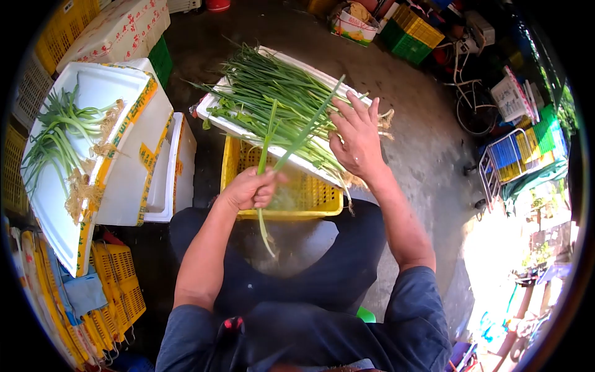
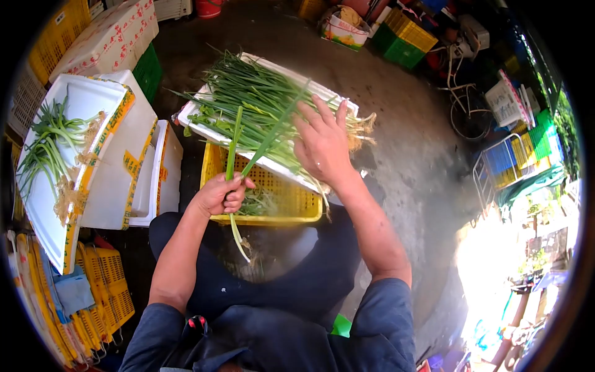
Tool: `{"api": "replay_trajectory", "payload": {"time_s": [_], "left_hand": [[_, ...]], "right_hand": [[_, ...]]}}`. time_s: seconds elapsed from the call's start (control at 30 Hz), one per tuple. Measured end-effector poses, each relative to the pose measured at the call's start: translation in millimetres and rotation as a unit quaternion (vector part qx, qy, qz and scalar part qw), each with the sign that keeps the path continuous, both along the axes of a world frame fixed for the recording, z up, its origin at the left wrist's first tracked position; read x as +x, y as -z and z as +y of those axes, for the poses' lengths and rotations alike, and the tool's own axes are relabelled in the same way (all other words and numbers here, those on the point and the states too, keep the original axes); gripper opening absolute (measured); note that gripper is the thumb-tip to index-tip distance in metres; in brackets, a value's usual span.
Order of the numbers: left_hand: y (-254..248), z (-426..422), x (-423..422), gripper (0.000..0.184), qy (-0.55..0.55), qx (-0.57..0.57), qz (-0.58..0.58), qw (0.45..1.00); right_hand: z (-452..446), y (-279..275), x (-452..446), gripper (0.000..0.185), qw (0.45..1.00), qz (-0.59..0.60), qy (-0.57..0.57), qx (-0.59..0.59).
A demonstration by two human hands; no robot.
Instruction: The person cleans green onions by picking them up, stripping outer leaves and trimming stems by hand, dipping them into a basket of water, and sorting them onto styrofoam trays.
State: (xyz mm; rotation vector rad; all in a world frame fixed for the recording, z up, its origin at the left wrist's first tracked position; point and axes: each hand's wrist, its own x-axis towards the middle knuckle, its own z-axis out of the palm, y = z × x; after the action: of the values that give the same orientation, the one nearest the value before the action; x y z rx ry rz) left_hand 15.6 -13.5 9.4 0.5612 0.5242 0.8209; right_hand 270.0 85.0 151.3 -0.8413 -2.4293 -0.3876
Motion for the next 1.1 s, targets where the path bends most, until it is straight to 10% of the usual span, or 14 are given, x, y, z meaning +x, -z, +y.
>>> {"api": "replay_trajectory", "payload": {"time_s": [0.53, 0.77, 0.9, 1.1], "left_hand": [[5.6, -1.2, -7.5, 0.031, 0.032, 0.007, 0.019, 0.999], [3.4, 0.1, -12.5, 0.029, 0.021, -0.002, 0.032, 0.999], [-1.9, 1.5, -14.2, 0.032, 0.006, 0.009, 0.056, 0.998], [1.1, 3.9, -4.6, 0.029, 0.045, 0.012, 0.129, 0.991]], "right_hand": [[31.6, 70.1, 23.5, 0.028, 0.971, -0.069, -0.019, -0.230], [8.8, 107.1, 36.4, 0.024, 0.818, 0.136, 0.025, -0.558], [0.3, 104.4, 49.3, 0.022, 0.932, 0.103, -0.038, -0.344], [7.1, 104.4, 40.1, 0.020, 0.949, 0.136, 0.093, -0.270]]}}
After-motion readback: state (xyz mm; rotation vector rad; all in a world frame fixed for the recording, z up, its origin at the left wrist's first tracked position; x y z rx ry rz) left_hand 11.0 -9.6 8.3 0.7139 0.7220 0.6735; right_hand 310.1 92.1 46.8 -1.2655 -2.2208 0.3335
